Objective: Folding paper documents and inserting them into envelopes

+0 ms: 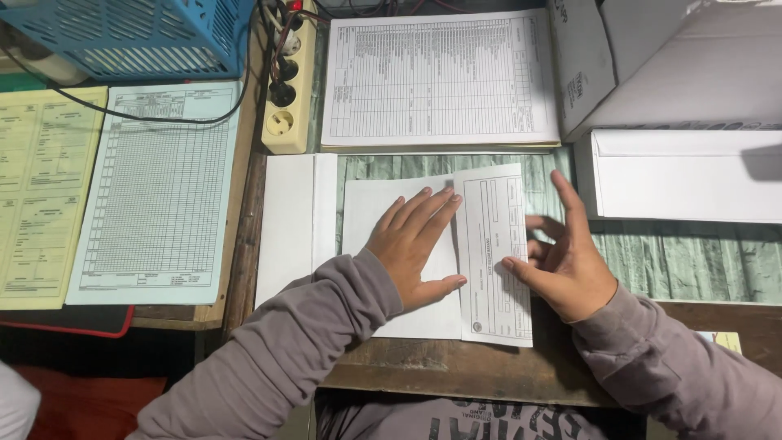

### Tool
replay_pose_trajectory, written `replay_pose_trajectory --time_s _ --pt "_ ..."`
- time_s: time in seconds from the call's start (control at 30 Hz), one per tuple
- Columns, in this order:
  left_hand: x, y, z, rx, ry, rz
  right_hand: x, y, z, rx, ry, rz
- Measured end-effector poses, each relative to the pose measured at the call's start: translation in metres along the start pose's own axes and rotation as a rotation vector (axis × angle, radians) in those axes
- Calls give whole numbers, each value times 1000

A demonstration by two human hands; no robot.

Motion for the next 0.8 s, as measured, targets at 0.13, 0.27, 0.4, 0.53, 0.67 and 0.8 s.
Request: replay_pose_trajectory --time_s 0.13,0.27,0.4,0.53,0.67,0.8 --pt "-5 -21 5 165 19 40 -2 3 6 -43 138 113" --pt "-13 -59 10 536 -40 -26 -22 -17 5 -15 -135 -140" --pt "-23 -89 4 849 78 -365 -50 -35 -5 -128 -679 -303" --pt "-35 -93 -2 709 -73 -1133 -63 -37 -5 -243 -965 -445" --pt "-30 -93 4 561 131 -867 -68 -25 -3 -278 -1048 -596" --pt "-8 -77 10 300 236 -285 -48 -24 1 -417 -1041 -836"
Point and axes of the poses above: each hand's wrist, its own z-axis towards the middle knuckle, its own y-axis out of the palm, x = y × z, the point moved 3 cm from there along z, towards the middle knuckle, and after that the axes turned 7 degrees about x, right-handed, at the moved point
